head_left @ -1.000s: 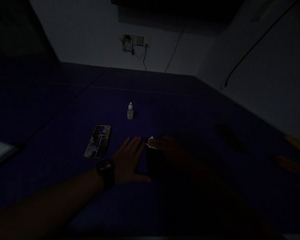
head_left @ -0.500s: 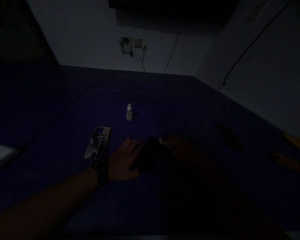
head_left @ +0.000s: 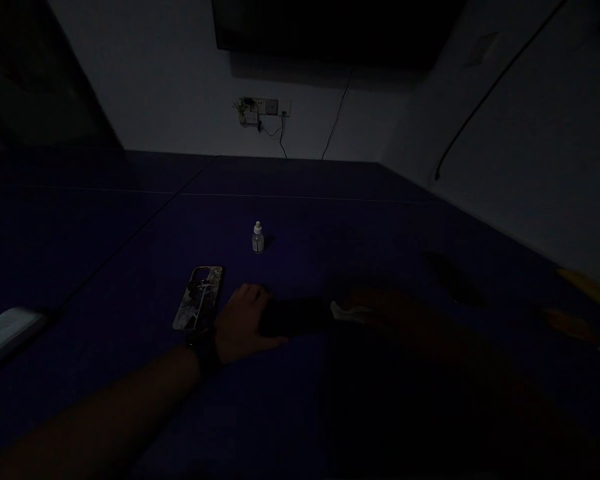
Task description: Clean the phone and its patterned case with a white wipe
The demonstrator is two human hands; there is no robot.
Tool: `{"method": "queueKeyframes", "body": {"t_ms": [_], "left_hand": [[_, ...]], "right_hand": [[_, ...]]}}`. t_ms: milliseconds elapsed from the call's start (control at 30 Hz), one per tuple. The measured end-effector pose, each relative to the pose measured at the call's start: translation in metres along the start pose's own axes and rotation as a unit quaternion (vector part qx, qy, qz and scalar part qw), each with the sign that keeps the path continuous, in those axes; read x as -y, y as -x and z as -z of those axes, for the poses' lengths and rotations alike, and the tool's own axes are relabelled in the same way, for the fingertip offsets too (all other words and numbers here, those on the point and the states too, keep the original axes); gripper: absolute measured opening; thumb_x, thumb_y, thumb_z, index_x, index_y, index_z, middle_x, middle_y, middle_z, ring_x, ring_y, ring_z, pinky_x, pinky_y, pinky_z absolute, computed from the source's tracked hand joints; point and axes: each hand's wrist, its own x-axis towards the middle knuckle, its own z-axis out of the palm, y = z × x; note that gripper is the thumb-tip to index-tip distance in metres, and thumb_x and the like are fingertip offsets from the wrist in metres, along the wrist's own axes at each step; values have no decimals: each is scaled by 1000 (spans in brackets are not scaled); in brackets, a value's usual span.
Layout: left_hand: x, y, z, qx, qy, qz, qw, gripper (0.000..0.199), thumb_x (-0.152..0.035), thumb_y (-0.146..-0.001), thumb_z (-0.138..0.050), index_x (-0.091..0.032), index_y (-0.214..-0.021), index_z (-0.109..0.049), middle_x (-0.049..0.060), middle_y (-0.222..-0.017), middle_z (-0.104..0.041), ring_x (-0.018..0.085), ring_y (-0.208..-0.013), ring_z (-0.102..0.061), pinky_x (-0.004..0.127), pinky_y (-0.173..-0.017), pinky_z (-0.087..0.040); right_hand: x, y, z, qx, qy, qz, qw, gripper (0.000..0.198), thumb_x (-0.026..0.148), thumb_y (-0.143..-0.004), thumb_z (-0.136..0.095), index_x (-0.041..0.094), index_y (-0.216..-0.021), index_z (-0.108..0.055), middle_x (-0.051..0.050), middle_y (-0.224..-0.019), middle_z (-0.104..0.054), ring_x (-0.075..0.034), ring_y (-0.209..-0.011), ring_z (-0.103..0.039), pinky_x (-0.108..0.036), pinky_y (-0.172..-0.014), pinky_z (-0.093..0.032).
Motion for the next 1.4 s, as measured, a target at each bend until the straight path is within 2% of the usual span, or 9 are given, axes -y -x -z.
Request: {"method": "queueKeyframes", "body": {"t_ms": [133,233,367,467,667,933,1133,1333,1400], "left_hand": [[10,-6,3,17,33,-33,999,69,-57,-70,-84,-26,-127,-61,7,-121,-61,31,-113,-55,47,-101,-43],[11,-5,1,0,26,-21,999,76,-57,-70,-84,-26,-133,-56,8,-124,-59,32,-116,-54,48,-101,-43],[8,0,1,-17,20,-5,1000,82,-59,-62,-86,-22,-128,-54,11,-126,-56,35,-120,-53,52,-103,-45],[9,3,3,-12,31,-26,999,77,-52,-64,-85,-20,-127,-52,13,-131,-53,36,-124,-53,53,-107,-45],[19,0,0,11,21,-17,1000,74,-64,-75,-77,-18,-128,-54,20,-148,-44,45,-150,-23,66,-116,-31],[18,-1,-4,11,20,0,1000,80,-71,-73,-74,-19,-130,-55,20,-150,-45,43,-146,-34,64,-118,-31],[17,-1,-3,21,9,3,1000,83,-76,-74,-70,-17,-131,-55,21,-152,-45,44,-147,-32,64,-116,-34],[17,-1,-3,12,9,-6,1000,84,-75,-72,-73,-17,-130,-56,20,-151,-47,41,-147,-33,61,-119,-31],[18,-1,-4,9,10,-6,1000,84,-76,-72,-72,-18,-131,-56,20,-151,-47,41,-147,-34,61,-119,-31]], "right_hand": [[-12,-18,-12,-83,7,70,994,36,24,-99,-42,23,-125,-66,-11,-127,-69,-25,-118,-65,-47,-103,-51],[-20,-31,-32,-66,8,124,990,39,15,-94,-44,22,-124,-67,-13,-127,-70,-26,-120,-63,-50,-103,-51],[-33,-32,-52,-49,13,136,989,52,6,-86,-45,22,-133,-62,-11,-135,-65,-24,-127,-59,-50,-107,-47],[-41,-23,-58,-52,35,133,989,58,5,-86,-45,25,-139,-57,-9,-142,-61,-23,-132,-56,-53,-112,-41],[-41,-13,-55,-28,68,130,989,64,2,-84,-44,29,-141,-57,-6,-142,-62,-22,-128,-59,-48,-109,-45],[-35,-23,-47,-48,82,94,991,59,3,-85,-43,27,-135,-63,-6,-138,-65,-24,-122,-64,-48,-105,-48],[-26,-11,-42,6,39,124,991,43,8,-85,-52,31,-116,-73,-2,-118,-76,-21,-103,-71,-37,-89,-55],[-30,-22,-47,-52,85,70,993,59,5,-86,-42,28,-137,-61,-6,-139,-64,-25,-125,-62,-52,-108,-45],[-29,-23,-47,-47,79,75,993,59,5,-87,-41,28,-137,-61,-6,-140,-64,-25,-125,-62,-51,-107,-45]]}}
